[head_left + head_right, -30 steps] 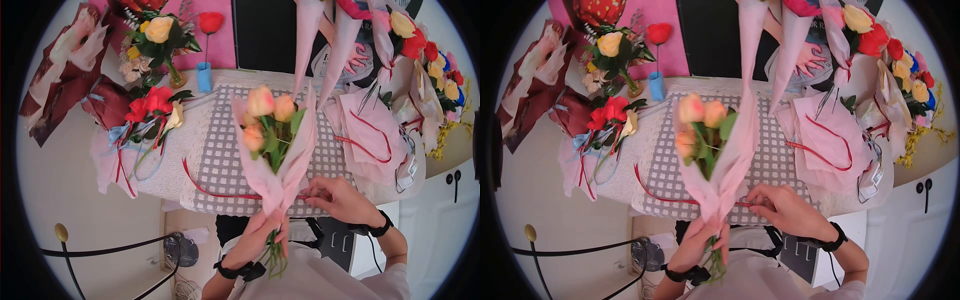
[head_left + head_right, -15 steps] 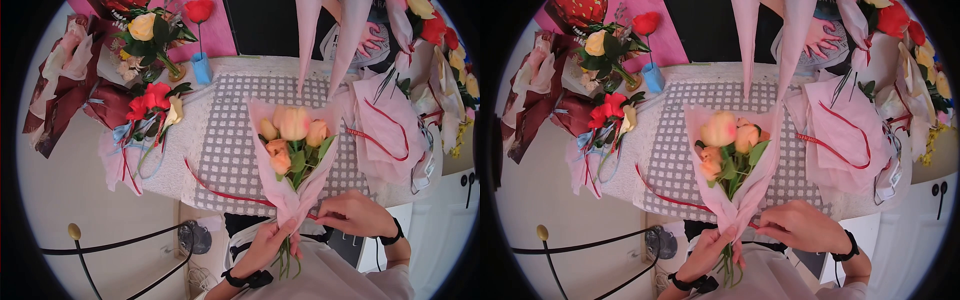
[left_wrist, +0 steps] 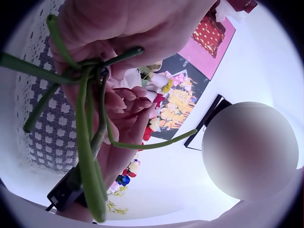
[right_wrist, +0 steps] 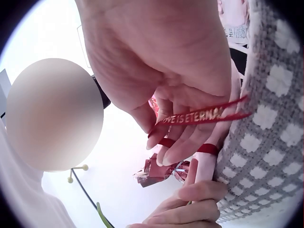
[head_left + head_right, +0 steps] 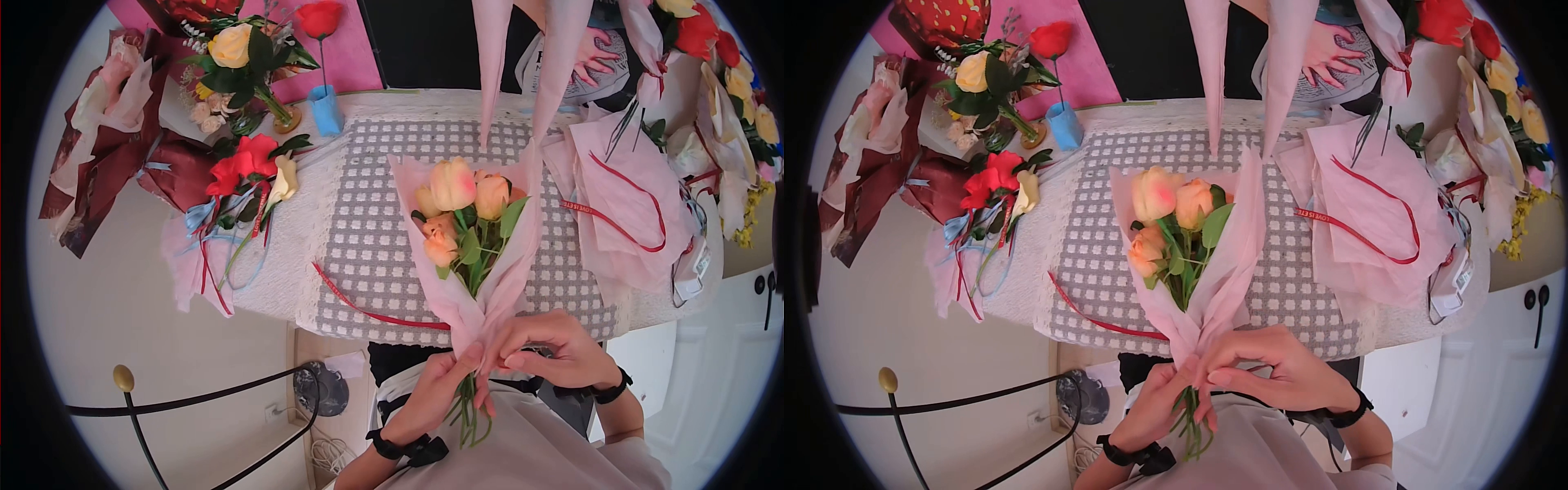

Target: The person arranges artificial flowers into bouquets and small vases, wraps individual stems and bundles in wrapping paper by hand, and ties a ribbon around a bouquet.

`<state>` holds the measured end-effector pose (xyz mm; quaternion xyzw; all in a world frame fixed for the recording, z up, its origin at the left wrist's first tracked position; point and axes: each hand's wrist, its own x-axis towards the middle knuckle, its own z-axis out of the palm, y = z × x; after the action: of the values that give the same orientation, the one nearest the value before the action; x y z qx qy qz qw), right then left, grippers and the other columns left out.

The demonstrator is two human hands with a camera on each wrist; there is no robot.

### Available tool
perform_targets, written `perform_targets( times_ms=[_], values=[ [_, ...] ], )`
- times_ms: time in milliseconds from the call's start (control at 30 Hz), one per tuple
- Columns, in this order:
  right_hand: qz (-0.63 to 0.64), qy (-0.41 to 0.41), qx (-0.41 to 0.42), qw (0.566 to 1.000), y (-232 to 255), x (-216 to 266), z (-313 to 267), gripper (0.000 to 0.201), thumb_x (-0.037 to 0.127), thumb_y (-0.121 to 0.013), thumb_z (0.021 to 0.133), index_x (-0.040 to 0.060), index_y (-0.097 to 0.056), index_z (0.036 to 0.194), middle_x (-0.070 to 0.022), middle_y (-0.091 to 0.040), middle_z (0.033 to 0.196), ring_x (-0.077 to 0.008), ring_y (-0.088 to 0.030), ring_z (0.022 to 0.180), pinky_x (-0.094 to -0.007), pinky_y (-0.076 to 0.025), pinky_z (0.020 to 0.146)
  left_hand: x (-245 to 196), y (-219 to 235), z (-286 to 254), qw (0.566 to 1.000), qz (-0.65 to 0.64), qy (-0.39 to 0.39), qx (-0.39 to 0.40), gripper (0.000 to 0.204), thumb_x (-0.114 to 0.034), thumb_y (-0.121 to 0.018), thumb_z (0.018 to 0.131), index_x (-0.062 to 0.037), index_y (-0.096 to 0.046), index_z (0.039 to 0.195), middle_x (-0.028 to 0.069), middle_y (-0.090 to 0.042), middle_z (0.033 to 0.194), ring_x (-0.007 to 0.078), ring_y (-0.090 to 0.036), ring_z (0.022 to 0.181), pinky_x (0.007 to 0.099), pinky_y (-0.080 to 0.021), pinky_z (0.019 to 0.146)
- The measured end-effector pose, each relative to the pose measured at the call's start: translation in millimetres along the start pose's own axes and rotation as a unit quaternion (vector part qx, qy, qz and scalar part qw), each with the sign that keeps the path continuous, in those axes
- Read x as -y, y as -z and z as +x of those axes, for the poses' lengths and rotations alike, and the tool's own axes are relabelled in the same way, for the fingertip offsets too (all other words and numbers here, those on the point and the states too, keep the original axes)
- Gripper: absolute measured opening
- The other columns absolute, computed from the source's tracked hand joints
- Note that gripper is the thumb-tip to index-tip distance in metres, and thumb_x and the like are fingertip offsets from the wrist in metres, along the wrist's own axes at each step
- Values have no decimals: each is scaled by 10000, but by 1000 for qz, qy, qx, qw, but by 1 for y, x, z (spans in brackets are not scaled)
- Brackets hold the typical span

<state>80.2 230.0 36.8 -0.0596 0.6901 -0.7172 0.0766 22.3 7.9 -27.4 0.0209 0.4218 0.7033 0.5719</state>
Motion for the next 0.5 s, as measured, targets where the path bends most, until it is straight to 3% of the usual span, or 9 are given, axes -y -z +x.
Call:
perform_targets(
  times_ms=[267,333,367,433,467,500],
  values=[
    [-103,76,12,992,-25,-1,26,140,-30,-665,987,-16,-728,1112,-92,-743,1041,-173,-691,875,-314,-553,781,9,-1,-1,998,-16,-63,-17,410,-323,-516,1130,67,-643,1127,114,-705,814,246,-729,672,350,-590,671],
    [-38,-9,-18,999,-28,-5,26,142,-44,-640,1003,-28,-711,1126,-100,-718,1082,-149,-698,909,-293,-585,788,16,5,6,993,-21,-78,-84,338,-277,-614,1085,56,-662,1119,119,-728,878,242,-723,674,348,-597,646],
    [-39,-9,-18,999,-28,-9,26,142,-44,-640,1003,-28,-711,1126,-100,-718,1082,-149,-698,909,-293,-585,788,15,5,6,993,-21,-78,-83,338,-277,-614,1085,56,-662,1119,119,-728,878,242,-723,674,348,-597,646],
    [46,-17,-45,998,-29,-17,27,133,-48,-611,1022,-38,-687,1129,-104,-690,1089,-137,-707,935,-273,-613,788,11,3,5,971,112,-121,-173,291,-249,-754,993,21,-687,1077,89,-725,819,198,-704,636,312,-551,567],
    [46,-18,-45,998,-28,-17,26,133,-48,-611,1022,-38,-687,1129,-104,-690,1089,-137,-707,935,-273,-613,788,9,3,3,971,111,-121,-173,291,-249,-754,993,21,-687,1077,89,-725,819,198,-704,636,312,-551,567],
    [52,-25,-50,997,-28,-17,26,126,-49,-600,1027,-38,-679,1124,-102,-681,1081,-145,-712,938,-280,-621,792,6,4,-1,910,307,-152,-234,281,-167,-802,923,26,-690,1094,80,-726,811,161,-672,606,282,-527,556]
  ],
)
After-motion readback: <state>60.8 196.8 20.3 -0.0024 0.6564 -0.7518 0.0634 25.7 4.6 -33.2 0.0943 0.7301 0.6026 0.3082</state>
